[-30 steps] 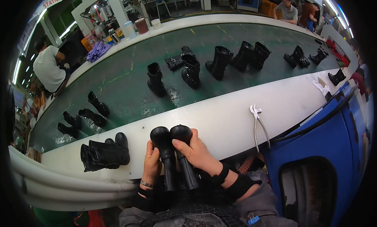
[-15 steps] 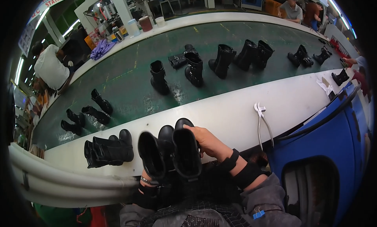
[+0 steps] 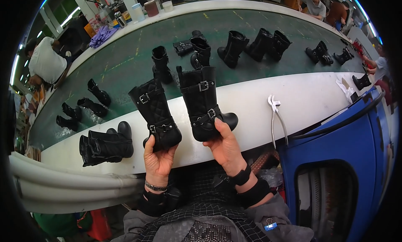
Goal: The recorder is inspecting and matching pairs of black leather boots on a factory conveyor belt.
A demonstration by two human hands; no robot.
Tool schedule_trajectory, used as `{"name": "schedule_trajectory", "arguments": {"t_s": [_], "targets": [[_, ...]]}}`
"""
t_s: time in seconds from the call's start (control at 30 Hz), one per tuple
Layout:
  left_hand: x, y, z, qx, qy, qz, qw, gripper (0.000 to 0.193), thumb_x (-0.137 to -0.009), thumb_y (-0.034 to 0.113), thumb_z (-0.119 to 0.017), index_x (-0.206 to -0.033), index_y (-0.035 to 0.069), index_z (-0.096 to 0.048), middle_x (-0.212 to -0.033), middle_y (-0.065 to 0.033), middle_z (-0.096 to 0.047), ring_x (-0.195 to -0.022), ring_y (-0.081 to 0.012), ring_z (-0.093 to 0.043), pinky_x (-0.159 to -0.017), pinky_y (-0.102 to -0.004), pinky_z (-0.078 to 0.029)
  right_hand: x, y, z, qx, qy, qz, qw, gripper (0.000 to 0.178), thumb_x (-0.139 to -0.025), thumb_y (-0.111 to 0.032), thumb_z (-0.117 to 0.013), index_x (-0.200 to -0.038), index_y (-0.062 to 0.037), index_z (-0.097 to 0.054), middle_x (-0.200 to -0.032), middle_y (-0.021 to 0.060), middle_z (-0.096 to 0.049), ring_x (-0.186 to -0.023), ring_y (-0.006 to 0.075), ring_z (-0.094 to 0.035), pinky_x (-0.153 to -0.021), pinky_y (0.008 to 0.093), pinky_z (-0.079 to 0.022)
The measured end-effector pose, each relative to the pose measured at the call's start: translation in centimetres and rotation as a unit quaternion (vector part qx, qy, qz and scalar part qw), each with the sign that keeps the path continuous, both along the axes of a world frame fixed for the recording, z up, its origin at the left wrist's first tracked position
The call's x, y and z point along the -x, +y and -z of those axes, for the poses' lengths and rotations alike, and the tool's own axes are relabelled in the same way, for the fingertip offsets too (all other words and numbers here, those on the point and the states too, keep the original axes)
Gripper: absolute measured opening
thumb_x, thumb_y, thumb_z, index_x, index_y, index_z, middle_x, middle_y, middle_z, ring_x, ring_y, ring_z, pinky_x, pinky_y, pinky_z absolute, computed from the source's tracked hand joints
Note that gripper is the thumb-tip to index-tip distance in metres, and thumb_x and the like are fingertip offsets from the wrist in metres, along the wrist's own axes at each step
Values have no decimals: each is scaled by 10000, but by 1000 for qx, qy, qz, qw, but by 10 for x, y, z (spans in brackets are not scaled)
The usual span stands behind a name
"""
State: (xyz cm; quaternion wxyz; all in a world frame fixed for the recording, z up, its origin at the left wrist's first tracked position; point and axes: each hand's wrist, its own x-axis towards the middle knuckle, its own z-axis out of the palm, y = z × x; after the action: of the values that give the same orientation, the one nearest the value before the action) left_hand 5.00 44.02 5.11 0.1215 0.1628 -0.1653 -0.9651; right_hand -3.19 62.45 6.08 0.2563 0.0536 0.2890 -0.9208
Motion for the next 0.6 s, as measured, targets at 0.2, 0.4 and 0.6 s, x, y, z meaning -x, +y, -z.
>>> {"name": "schedule_trajectory", "arguments": {"t_s": [0.2,0.4,0.6], "targets": [[2,13,1,35,-53,-32,998,428,-881,215,-649,-1233,21,-501,-1216,-155,-577,-1127,-312,-584,-927,-491,-542,-18,-4,-2,-56,-12,51,997,326,-904,-295,-638,-1137,-75,-575,-1027,50,-659,-885,157,-672,-606,268,-591],[3,19,0,42,-51,-30,997,435,-874,218,-657,-1224,12,-502,-1201,-158,-581,-1109,-307,-597,-904,-475,-563,-20,-9,1,-58,1,56,997,321,-910,-313,-633,-1127,-83,-578,-1019,42,-660,-880,138,-670,-632,263,-599],[5,25,1,43,-55,-34,997,441,-868,220,-665,-1216,5,-501,-1194,-164,-581,-1091,-308,-608,-878,-467,-579,-21,-11,5,-52,-6,57,997,317,-912,-324,-631,-1120,-90,-584,-1007,33,-663,-870,130,-668,-631,264,-595]]}}
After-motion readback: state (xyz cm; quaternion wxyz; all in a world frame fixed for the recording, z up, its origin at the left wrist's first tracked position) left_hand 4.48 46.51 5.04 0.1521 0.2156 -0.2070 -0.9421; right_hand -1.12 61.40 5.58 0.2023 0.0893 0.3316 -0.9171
